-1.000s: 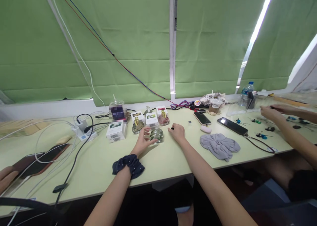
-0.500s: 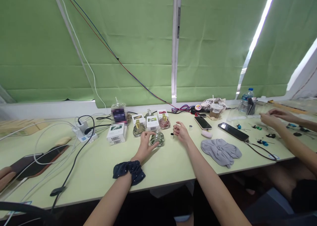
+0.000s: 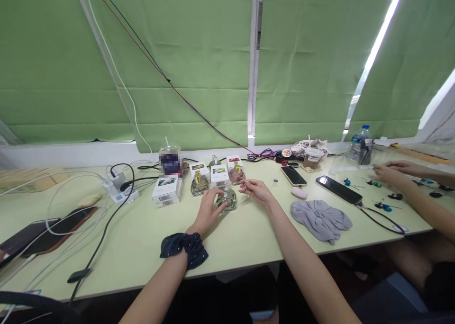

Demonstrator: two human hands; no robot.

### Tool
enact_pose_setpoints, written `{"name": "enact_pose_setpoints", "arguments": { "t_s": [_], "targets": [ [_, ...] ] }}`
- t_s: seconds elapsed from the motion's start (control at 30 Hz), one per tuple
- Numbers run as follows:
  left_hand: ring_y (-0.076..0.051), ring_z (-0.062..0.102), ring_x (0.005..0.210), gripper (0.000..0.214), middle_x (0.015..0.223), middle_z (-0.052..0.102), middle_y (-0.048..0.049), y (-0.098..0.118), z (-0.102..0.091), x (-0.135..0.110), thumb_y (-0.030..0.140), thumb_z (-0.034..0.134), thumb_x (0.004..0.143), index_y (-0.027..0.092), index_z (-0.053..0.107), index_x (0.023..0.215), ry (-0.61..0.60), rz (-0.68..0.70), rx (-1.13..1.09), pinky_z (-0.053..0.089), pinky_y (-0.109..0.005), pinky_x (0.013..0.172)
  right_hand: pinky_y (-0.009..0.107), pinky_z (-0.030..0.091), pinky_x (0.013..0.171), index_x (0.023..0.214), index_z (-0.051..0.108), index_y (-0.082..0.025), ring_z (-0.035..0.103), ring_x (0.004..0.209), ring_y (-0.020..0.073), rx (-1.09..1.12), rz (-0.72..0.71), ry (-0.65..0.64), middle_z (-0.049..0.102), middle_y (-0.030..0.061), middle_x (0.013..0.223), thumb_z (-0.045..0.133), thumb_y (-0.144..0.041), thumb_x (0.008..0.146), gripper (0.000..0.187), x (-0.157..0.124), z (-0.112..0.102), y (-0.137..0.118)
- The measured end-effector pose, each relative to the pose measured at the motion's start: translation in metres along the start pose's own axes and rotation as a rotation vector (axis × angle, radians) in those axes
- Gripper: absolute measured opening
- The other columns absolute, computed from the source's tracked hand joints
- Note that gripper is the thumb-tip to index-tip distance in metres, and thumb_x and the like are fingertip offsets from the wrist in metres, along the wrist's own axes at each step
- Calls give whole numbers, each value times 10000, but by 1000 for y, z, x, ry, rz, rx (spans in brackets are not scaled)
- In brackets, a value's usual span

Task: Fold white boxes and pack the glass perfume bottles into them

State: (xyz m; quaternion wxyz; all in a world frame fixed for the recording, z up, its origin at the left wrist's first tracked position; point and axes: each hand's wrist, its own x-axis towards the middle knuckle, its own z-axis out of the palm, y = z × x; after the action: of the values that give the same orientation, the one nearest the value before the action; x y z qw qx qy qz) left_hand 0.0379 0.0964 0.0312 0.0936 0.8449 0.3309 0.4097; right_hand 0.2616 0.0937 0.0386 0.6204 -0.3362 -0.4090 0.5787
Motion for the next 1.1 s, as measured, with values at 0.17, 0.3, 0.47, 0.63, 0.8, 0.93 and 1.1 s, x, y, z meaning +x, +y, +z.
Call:
{"name": "enact_pose_setpoints", "arguments": {
  "t_s": [0.17,0.3,0.47,0.63,0.8,0.93,1.1],
  "targets": [
    [-217,516,934,207,948,621,-36,5,-2,0,349,624,832,221,559,980,4,29,25,429,-357,822,308,531,761,862,703,-155,617,613,100,-31,-22,-148,679,-2,704,845,-360,562,390,-6,15,-3],
    [-212,524,905,215,936,618,-34,8,-1,0,335,641,820,221,560,984,-38,26,-14,437,-363,807,301,515,698,790,676,-173,640,623,128,-161,-89,-171,680,-5,710,823,-361,592,310,-12,27,-6],
    [-211,542,916,399,988,584,-50,7,4,-2,304,661,803,231,499,1161,-28,5,-78,447,-378,807,306,498,677,839,689,-163,610,640,135,-361,-183,-219,672,19,785,770,-382,652,298,-19,39,-8],
    [-224,523,966,441,1020,563,-46,8,4,-2,293,635,825,272,452,1226,-32,38,-91,449,-384,822,263,462,639,868,599,-184,604,746,152,-467,-215,-183,636,8,789,771,-328,640,320,-20,45,-4],
    [-215,510,970,292,1075,597,-46,14,1,1,276,591,863,262,513,1144,-121,61,-66,432,-378,849,253,444,620,880,534,-196,571,722,136,-512,-220,-192,600,-9,786,742,-276,650,320,-22,47,-4],
    [-214,518,987,280,1070,600,-45,15,0,1,283,585,867,258,528,1140,-134,32,-84,438,-382,860,265,451,638,860,542,-193,562,732,140,-534,-222,-196,590,-4,796,737,-270,650,296,-23,46,-6],
    [-223,529,993,274,1031,592,-51,11,2,0,289,596,858,250,545,1124,-122,10,-113,451,-407,860,280,467,656,836,564,-188,575,747,153,-512,-227,-196,599,5,790,745,-272,636,283,-20,44,-2]
  ]
}}
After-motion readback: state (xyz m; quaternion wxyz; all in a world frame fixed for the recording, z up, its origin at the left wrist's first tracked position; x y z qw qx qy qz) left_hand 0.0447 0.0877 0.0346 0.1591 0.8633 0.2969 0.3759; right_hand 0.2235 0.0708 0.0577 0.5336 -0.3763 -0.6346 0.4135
